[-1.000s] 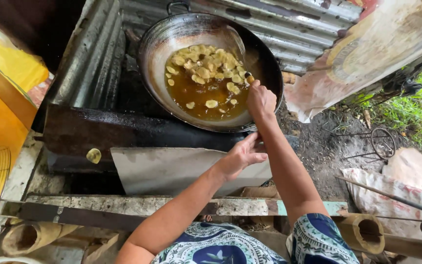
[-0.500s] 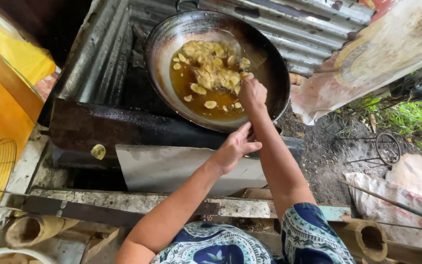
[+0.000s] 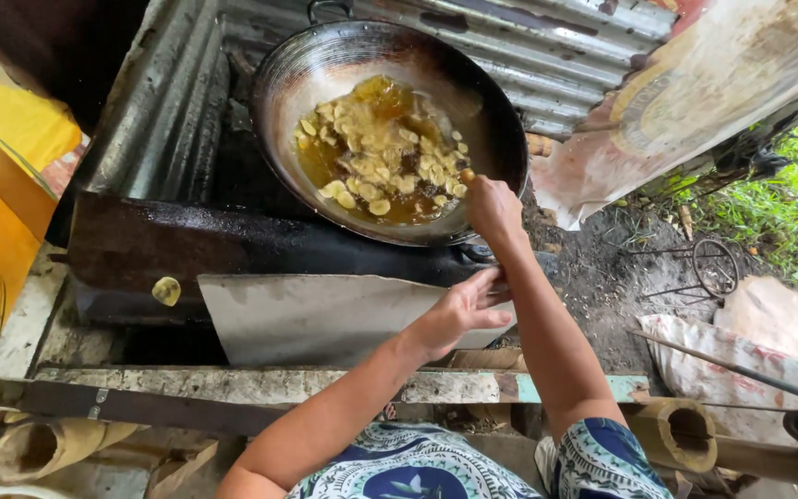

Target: The person stirs sliced bananas in a wok of hot oil using a small utensil before scooping the fried chips out with a large wire strainer and transferring them to a bowl.

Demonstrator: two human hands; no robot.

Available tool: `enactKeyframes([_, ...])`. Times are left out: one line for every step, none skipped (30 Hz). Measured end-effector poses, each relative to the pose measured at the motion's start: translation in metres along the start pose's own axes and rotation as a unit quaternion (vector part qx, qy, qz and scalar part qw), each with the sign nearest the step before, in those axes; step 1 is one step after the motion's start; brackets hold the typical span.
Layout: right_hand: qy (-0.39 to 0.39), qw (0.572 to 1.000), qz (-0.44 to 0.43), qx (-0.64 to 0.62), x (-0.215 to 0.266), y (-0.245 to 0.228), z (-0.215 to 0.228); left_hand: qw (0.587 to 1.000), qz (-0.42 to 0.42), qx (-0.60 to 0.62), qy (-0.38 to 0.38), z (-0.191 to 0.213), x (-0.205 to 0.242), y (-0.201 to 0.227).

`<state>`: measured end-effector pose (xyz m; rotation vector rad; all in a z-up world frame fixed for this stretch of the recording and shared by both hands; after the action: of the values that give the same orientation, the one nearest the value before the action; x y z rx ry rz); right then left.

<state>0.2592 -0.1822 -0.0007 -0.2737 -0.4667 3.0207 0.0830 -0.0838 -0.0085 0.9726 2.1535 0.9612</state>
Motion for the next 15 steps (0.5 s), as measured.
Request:
enactKeyframes([0.006,1.000,0.000,-0.013,0.007,-0.004,0.007,1.000,0.006,0.005,-0.005,-0.004,0.006,0.000])
enactKeyframes([0.011,1.000,0.000,-0.026,0.013,-0.008,0.014,1.000,0.013,0.011,-0.010,-0.007,0.010,0.000])
enactKeyframes([0.019,0.999,0.001,-0.038,0.016,-0.011,0.020,1.000,0.017,0.015,-0.017,-0.010,0.012,0.001])
enactKeyframes([0.018,1.000,-0.013,-0.015,0.019,-0.008,0.024,0.999,0.017,0.019,-0.024,-0.016,0.011,0.001])
enactKeyframes([0.017,0.999,-0.026,0.008,0.020,-0.001,0.030,0.999,0.016,0.023,-0.031,-0.022,0.009,0.001])
enactKeyframes([0.016,0.999,-0.038,0.031,0.022,0.008,0.035,0.999,0.014,0.026,-0.038,-0.028,0.007,0.000])
enactKeyframes([0.012,0.997,-0.051,0.048,0.024,0.017,0.036,0.999,0.013,0.026,-0.042,-0.031,0.006,0.000])
enactKeyframes([0.007,0.996,-0.064,0.065,0.028,0.026,0.035,0.999,0.011,0.026,-0.046,-0.035,0.006,0.000])
enactKeyframes([0.003,0.994,-0.075,0.082,0.029,0.032,0.035,0.998,0.007,0.026,-0.049,-0.038,0.006,0.002])
enactKeyframes([-0.019,0.994,-0.093,0.060,0.033,0.040,0.032,0.998,0.012,0.020,-0.058,-0.042,0.009,0.001])
enactKeyframes([-0.043,0.992,-0.111,0.038,0.039,0.045,0.029,0.998,0.017,0.015,-0.065,-0.046,0.013,0.001])
enactKeyframes([-0.067,0.989,-0.129,0.016,0.043,0.046,0.025,0.997,0.022,0.011,-0.072,-0.049,0.016,0.002])
enactKeyframes([-0.083,0.989,-0.123,-0.017,0.046,0.040,0.024,0.997,0.023,0.013,-0.074,-0.050,0.019,0.004])
enactKeyframes([-0.098,0.987,-0.116,-0.050,0.049,0.033,0.023,0.997,0.024,0.015,-0.075,-0.052,0.023,0.006])
enactKeyframes([-0.113,0.984,-0.110,-0.083,0.052,0.024,0.022,0.997,0.026,0.017,-0.077,-0.054,0.027,0.008])
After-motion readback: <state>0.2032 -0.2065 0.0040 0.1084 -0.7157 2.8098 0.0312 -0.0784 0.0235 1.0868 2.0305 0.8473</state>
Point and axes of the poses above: each hand's wrist, its own x-axis away from the middle knuckle, its own z-axis out of the back of the hand, y = z × x, the point moved 10 cm from there along -x, towards the middle knuckle, and after that the axes turned 8 degrees about -x, right-handed, at the moved point
